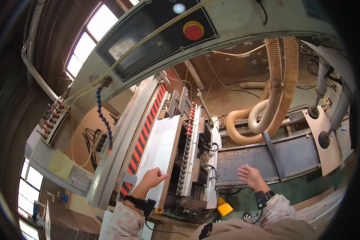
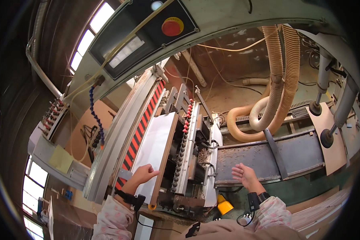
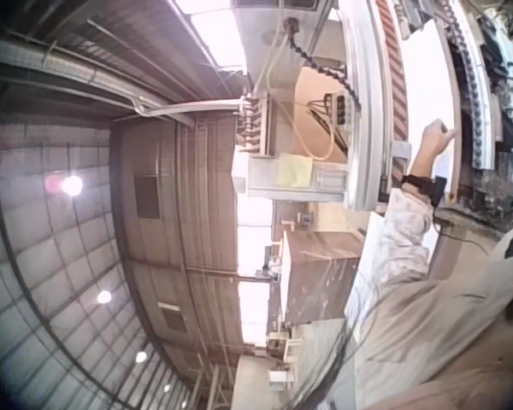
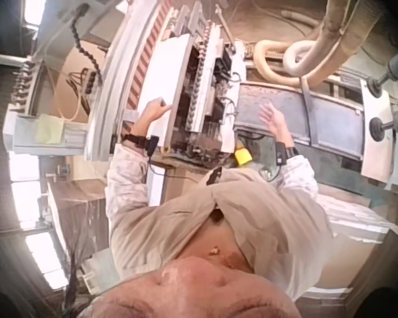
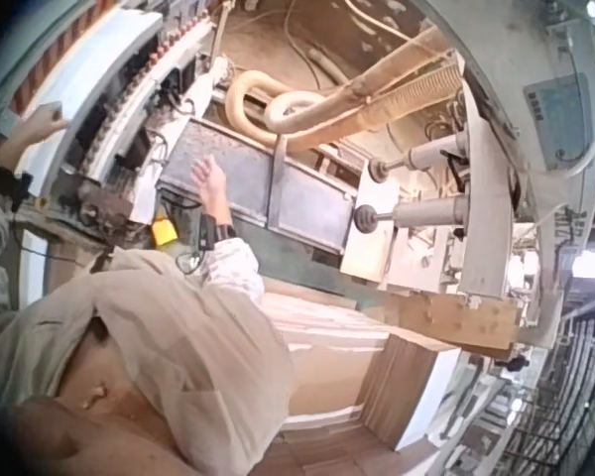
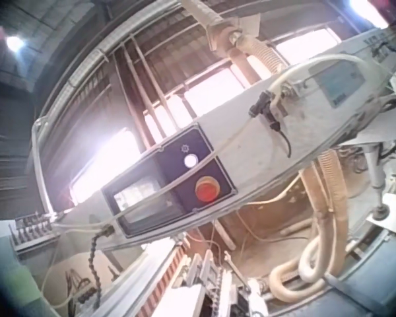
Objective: The person repeatedly picks up white rectangular wood panels from a stack and feeds them into an edge banding machine. After the machine processes the panel, the person retrieves it and places it onto a growing stack of finished panels.
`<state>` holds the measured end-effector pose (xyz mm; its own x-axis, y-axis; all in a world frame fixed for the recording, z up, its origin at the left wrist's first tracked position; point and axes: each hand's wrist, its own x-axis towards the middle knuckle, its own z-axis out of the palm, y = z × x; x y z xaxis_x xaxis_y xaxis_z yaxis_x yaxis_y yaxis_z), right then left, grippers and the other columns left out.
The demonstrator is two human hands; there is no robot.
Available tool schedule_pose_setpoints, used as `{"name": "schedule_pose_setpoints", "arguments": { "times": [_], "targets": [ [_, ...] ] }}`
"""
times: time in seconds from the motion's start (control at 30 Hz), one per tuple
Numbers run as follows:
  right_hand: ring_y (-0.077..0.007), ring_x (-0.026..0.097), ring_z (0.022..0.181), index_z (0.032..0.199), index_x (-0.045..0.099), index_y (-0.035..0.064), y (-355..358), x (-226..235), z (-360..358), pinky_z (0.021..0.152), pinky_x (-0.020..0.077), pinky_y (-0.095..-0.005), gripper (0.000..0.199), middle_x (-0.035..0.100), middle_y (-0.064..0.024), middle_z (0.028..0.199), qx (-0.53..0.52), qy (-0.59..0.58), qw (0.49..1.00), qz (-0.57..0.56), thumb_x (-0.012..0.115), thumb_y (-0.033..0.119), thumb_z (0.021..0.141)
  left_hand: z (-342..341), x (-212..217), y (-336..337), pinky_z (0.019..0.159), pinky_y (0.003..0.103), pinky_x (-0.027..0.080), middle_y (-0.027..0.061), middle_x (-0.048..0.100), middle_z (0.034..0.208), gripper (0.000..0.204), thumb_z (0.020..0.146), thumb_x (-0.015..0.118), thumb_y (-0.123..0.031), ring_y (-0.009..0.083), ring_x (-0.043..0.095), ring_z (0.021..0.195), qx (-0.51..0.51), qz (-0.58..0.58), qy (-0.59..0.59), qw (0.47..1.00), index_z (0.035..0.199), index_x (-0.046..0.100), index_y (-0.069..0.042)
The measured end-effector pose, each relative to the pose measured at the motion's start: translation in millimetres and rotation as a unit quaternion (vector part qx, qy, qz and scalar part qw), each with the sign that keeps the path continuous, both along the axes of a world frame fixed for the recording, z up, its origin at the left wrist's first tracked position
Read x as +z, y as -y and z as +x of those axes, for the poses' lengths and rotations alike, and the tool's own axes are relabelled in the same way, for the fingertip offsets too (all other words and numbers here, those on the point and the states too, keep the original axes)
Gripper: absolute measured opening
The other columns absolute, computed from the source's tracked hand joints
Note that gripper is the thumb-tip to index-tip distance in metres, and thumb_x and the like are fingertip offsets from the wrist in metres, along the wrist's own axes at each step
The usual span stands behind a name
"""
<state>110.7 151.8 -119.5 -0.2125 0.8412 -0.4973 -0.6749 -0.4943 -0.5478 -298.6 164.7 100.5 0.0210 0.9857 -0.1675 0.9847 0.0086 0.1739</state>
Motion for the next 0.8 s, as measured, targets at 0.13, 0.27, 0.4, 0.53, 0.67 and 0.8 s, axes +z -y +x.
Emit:
{"name": "schedule_pose_setpoints", "arguments": {
  "times": [0.13, 0.27, 0.4, 0.53, 0.67, 0.8],
  "targets": [
    [-0.0228, 0.060, 0.084, 0.105, 0.049, 0.0034, 11, -14, -7, 0.071, 0.0502, -0.0371, 0.032, 0.061, -0.0115, 0.096, 0.006, 0.002, 1.000, -0.024, 0.045, 0.032, 0.090, 4, -20, -30, 0.057, 0.037, 0.045, 0.0115, 0.058, 0.063, 0.051, 0.067, 0.062, -0.056, 0.0278, 0.058, 0.062, 0.011, 0.004, -0.068, 0.998, 0.066, 0.055, -0.005],
    [-0.0230, 0.060, 0.086, 0.110, 0.048, 0.0014, 10, -24, -41, 0.074, 0.0498, -0.0358, 0.034, 0.061, -0.0131, 0.099, 0.051, 0.017, 0.998, -0.029, 0.043, 0.029, 0.091, -2, -33, -45, 0.055, 0.038, 0.044, 0.0105, 0.058, 0.061, 0.046, 0.067, 0.062, -0.053, 0.0283, 0.058, 0.061, 0.017, 0.018, -0.107, 0.994, 0.064, 0.054, -0.007],
    [-0.0197, 0.060, 0.086, 0.111, 0.050, 0.0005, -14, -16, -99, 0.074, 0.0494, -0.0317, 0.037, 0.061, -0.0115, 0.102, 0.117, 0.017, 0.993, -0.005, 0.048, 0.030, 0.089, 1, -34, -60, 0.054, 0.039, 0.044, 0.0104, 0.057, 0.058, 0.042, 0.067, 0.062, -0.048, 0.0289, 0.058, 0.060, -0.012, 0.005, -0.096, 0.995, 0.061, 0.052, -0.008],
    [-0.0148, 0.059, 0.085, 0.113, 0.052, 0.0024, -44, -5, -168, 0.073, 0.0487, -0.0279, 0.039, 0.061, -0.0085, 0.102, 0.215, -0.014, 0.974, 0.067, 0.050, 0.033, 0.089, 1, -30, -69, 0.051, 0.037, 0.043, 0.0091, 0.054, 0.053, 0.040, 0.067, 0.064, -0.044, 0.0274, 0.056, 0.054, -0.030, -0.006, -0.068, 0.997, 0.059, 0.050, -0.008],
    [-0.0130, 0.058, 0.087, 0.115, 0.051, 0.0035, -61, 12, -219, 0.074, 0.0472, -0.0258, 0.041, 0.061, -0.0073, 0.103, 0.283, -0.035, 0.950, 0.128, 0.049, 0.035, 0.089, -6, -31, -70, 0.048, 0.034, 0.042, 0.0074, 0.051, 0.049, 0.039, 0.067, 0.065, -0.040, 0.0251, 0.052, 0.048, -0.034, -0.020, -0.045, 0.998, 0.057, 0.047, -0.007],
    [-0.0121, 0.056, 0.089, 0.116, 0.051, 0.0035, -76, 13, -241, 0.074, 0.0459, -0.0246, 0.043, 0.060, -0.0067, 0.104, 0.321, -0.050, 0.932, 0.163, 0.049, 0.036, 0.089, -6, -27, -73, 0.042, 0.025, 0.034, -0.0004, 0.042, 0.046, 0.039, 0.066, 0.072, -0.025, 0.0068, 0.041, 0.045, -0.008, -0.037, 0.010, 0.999, 0.054, 0.041, -0.005]
  ]
}}
